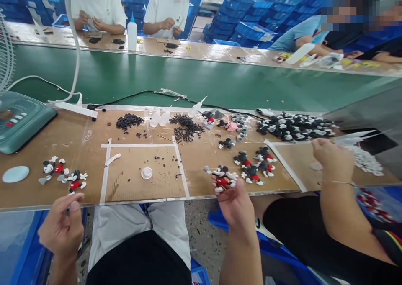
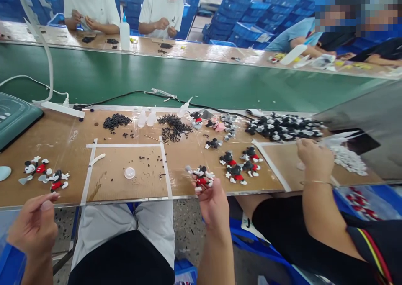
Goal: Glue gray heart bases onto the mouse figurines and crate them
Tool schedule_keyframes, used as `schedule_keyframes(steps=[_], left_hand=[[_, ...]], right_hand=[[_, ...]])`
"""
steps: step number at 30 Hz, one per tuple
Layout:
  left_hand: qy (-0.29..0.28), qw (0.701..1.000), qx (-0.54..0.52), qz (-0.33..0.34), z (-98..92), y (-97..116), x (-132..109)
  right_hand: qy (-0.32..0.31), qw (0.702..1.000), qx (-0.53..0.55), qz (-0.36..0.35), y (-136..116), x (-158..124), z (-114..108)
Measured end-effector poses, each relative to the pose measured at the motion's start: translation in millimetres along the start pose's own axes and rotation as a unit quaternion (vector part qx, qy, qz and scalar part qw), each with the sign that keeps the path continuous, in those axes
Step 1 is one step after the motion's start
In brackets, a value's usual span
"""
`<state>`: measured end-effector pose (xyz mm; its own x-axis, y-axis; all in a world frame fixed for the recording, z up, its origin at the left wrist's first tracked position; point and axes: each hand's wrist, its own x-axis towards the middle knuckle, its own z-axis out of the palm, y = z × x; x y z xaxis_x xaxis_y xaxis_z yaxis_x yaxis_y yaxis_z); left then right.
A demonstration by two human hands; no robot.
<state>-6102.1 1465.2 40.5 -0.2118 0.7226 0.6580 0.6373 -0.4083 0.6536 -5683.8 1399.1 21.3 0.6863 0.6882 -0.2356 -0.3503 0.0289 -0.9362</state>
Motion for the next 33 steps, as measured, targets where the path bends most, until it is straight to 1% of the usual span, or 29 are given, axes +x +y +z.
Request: schedule_keyframes(steps=[2, 4, 7, 8, 10, 13, 15, 18, 20, 24, 25, 27, 30, 33], left_hand=[[-0.048, 0.996, -0.072, 0.022, 10.6, 16.9, -6.1], [-0.127, 0.983, -0.130, 0.031, 20.2, 32.6, -12.6], [-0.264, 0.942, -0.202, 0.039, 32.6, 52.3, -22.3], [-0.306, 0.925, -0.221, 0.033, 36.4, 57.8, -25.4], [-0.369, 0.893, -0.259, 0.000, 43.6, 67.1, -31.4], [-0.424, 0.847, -0.314, -0.063, 51.6, 76.8, -38.5], [-0.443, 0.825, -0.338, -0.095, 54.2, 80.8, -41.2], [-0.458, 0.802, -0.358, -0.136, 54.9, 84.1, -42.5], [-0.457, 0.784, -0.381, -0.175, 54.9, 85.0, -42.4], [-0.432, 0.725, -0.460, -0.274, 56.9, 84.6, -42.3], [-0.425, 0.716, -0.471, -0.291, 57.5, 84.2, -42.4], [-0.412, 0.712, -0.477, -0.310, 58.2, 83.4, -42.7], [-0.400, 0.721, -0.465, -0.323, 57.5, 82.4, -43.3], [-0.402, 0.734, -0.436, -0.331, 55.6, 81.0, -41.3]], right_hand=[[-0.047, 0.994, 0.080, 0.060, -3.1, -19.5, 11.0], [-0.095, 0.980, 0.128, 0.121, -3.9, -39.7, 23.7], [-0.145, 0.952, 0.181, 0.201, -1.9, -68.3, 43.7], [-0.158, 0.942, 0.193, 0.225, -0.6, -76.8, 50.2], [-0.186, 0.922, 0.209, 0.266, 2.7, -91.5, 62.3], [-0.231, 0.897, 0.211, 0.311, 10.2, -109.0, 78.1], [-0.253, 0.884, 0.208, 0.334, 17.0, -118.5, 86.2], [-0.257, 0.874, 0.214, 0.354, 28.1, -130.1, 94.4], [-0.251, 0.875, 0.215, 0.355, 34.4, -135.5, 98.1], [-0.250, 0.883, 0.205, 0.341, 42.2, -139.7, 103.4], [-0.251, 0.885, 0.205, 0.335, 43.1, -139.7, 104.5], [-0.255, 0.887, 0.203, 0.328, 44.2, -139.3, 106.5], [-0.270, 0.885, 0.190, 0.327, 45.1, -139.2, 109.2], [-0.301, 0.882, 0.165, 0.323, 46.5, -140.0, 111.2]])
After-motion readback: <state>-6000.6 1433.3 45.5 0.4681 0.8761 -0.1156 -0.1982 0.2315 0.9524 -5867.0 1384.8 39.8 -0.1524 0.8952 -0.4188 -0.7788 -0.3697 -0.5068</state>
